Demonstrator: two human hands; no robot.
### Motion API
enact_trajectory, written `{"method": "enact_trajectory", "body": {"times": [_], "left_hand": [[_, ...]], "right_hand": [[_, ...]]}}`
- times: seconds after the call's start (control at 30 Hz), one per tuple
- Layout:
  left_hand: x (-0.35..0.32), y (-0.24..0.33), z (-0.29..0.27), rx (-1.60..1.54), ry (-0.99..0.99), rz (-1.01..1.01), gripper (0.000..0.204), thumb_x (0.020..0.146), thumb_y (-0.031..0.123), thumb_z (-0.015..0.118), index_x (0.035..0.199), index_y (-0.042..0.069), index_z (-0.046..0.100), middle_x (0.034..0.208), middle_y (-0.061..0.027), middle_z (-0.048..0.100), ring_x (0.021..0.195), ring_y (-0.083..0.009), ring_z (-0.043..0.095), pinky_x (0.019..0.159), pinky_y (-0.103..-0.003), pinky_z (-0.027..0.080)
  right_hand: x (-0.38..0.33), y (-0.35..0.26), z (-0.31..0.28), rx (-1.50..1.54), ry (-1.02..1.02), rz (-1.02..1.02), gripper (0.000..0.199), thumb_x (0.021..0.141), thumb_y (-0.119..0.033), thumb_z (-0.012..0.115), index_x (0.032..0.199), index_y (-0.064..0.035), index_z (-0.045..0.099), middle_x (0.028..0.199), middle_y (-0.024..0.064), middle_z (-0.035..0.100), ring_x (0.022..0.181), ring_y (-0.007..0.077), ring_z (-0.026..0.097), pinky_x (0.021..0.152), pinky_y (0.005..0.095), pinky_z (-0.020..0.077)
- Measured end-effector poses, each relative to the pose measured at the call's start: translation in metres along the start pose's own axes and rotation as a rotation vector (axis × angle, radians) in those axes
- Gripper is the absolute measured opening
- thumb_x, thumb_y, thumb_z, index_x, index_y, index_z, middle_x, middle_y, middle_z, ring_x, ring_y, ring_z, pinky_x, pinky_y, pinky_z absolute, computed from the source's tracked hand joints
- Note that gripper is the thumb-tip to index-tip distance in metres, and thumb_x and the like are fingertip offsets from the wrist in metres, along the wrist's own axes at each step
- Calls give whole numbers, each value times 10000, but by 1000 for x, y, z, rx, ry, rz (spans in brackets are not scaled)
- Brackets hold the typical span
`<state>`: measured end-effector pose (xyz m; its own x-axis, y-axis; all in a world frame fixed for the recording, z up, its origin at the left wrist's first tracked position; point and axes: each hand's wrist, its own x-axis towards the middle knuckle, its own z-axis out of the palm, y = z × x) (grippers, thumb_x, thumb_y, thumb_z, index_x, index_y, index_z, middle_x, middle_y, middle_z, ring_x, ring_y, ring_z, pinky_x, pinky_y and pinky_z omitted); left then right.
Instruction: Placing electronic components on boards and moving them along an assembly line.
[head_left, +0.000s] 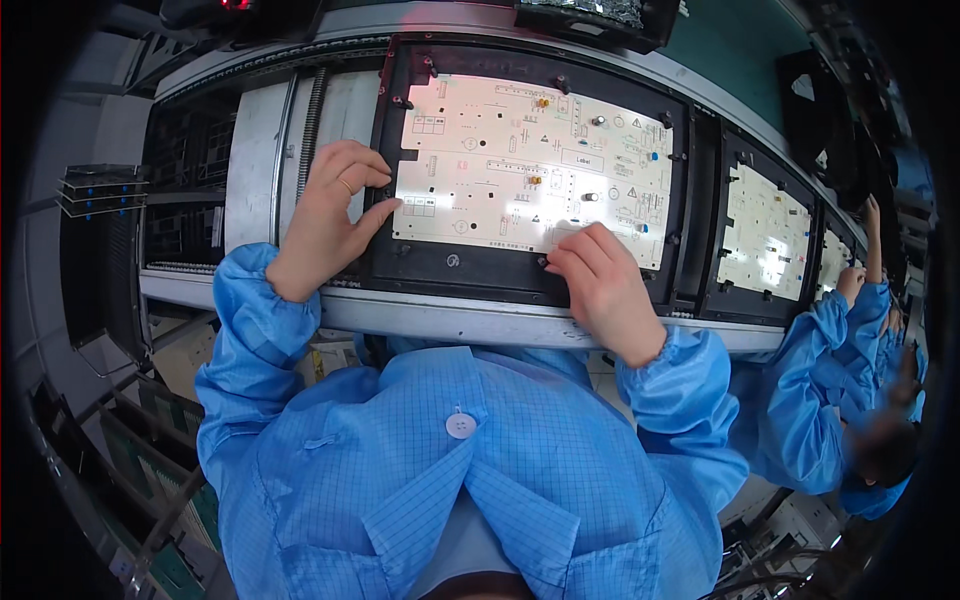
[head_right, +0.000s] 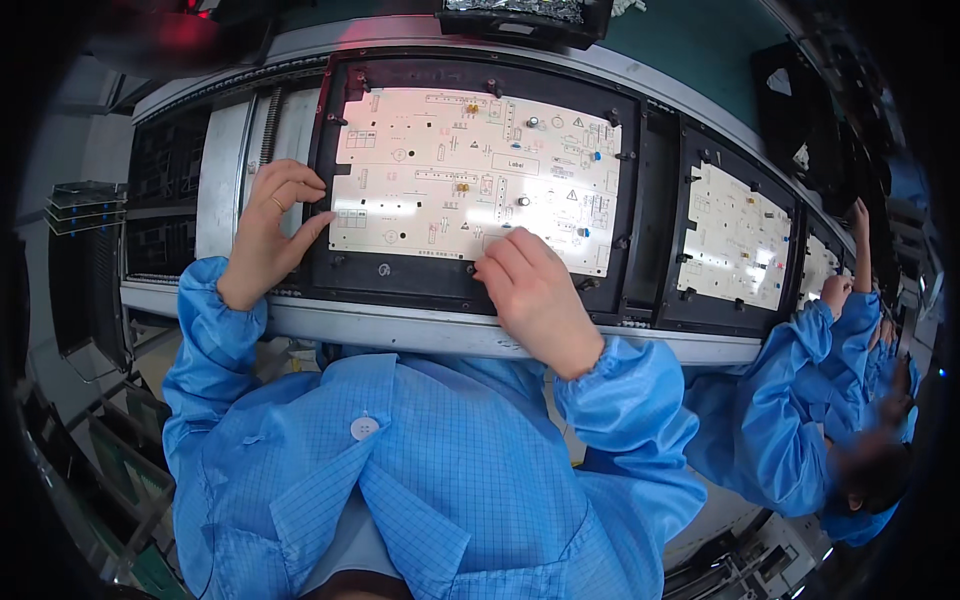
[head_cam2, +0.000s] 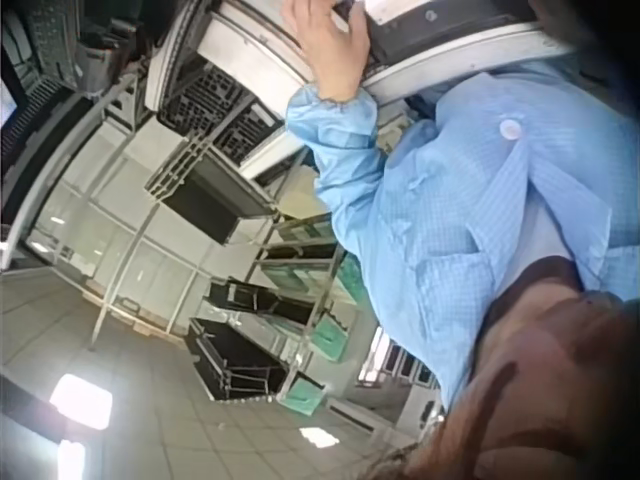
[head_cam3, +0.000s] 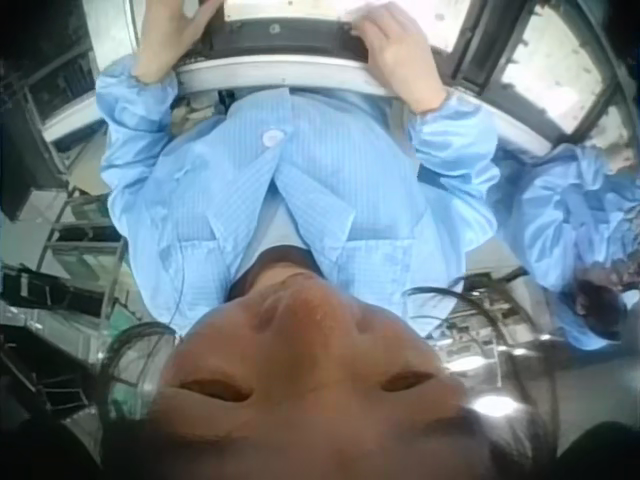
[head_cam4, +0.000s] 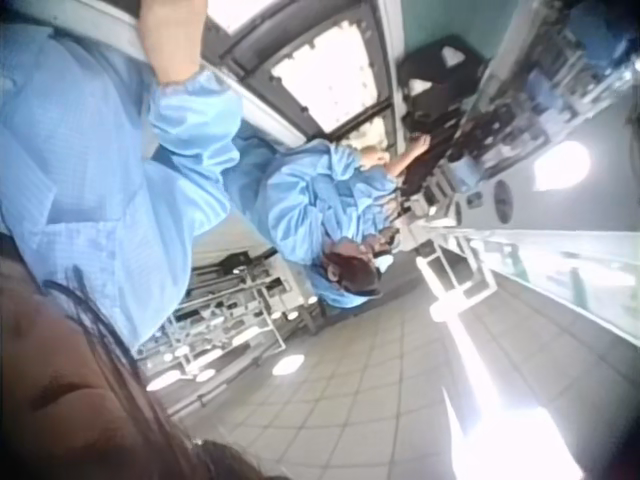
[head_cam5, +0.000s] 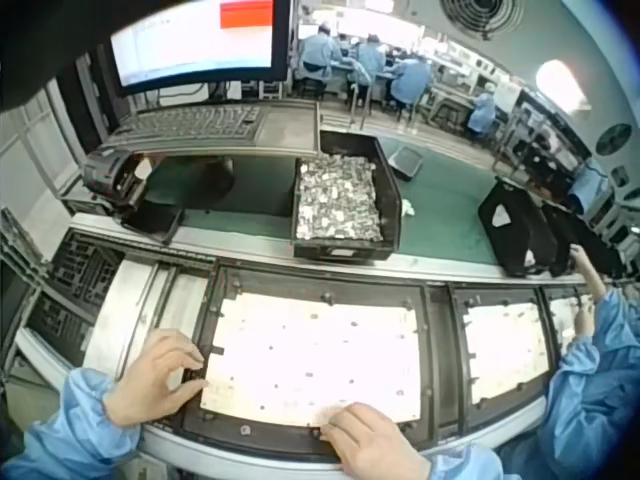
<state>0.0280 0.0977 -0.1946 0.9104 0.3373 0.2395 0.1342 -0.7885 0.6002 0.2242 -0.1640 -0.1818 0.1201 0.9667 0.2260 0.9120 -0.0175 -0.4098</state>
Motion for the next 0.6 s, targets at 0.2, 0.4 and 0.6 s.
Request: {"method": "enact_trajectory", "body": {"times": [0.2,0.4,0.6], "left_hand": [[2,-1,5,-84,-81,114,200,773,-71,682,936,23,616,1035,-87,637,1123,-297,551,1054,-446,421],[-9,26,-4,87,-60,45,257,752,7,723,997,51,657,1230,-89,618,1308,-373,453,1167,-536,271],[-23,22,3,60,-219,138,290,687,13,773,954,35,661,1213,-81,643,1305,-345,491,1175,-576,270]], "right_hand": [[25,38,-11,175,-143,-245,300,670,47,680,966,-3,678,958,96,633,915,278,601,788,348,529],[-21,51,-65,16,146,177,280,740,28,731,1014,-26,717,991,101,639,929,261,594,787,332,486],[-79,52,-71,86,64,449,304,694,-35,792,987,-14,714,939,103,637,876,265,586,765,337,485]]}}
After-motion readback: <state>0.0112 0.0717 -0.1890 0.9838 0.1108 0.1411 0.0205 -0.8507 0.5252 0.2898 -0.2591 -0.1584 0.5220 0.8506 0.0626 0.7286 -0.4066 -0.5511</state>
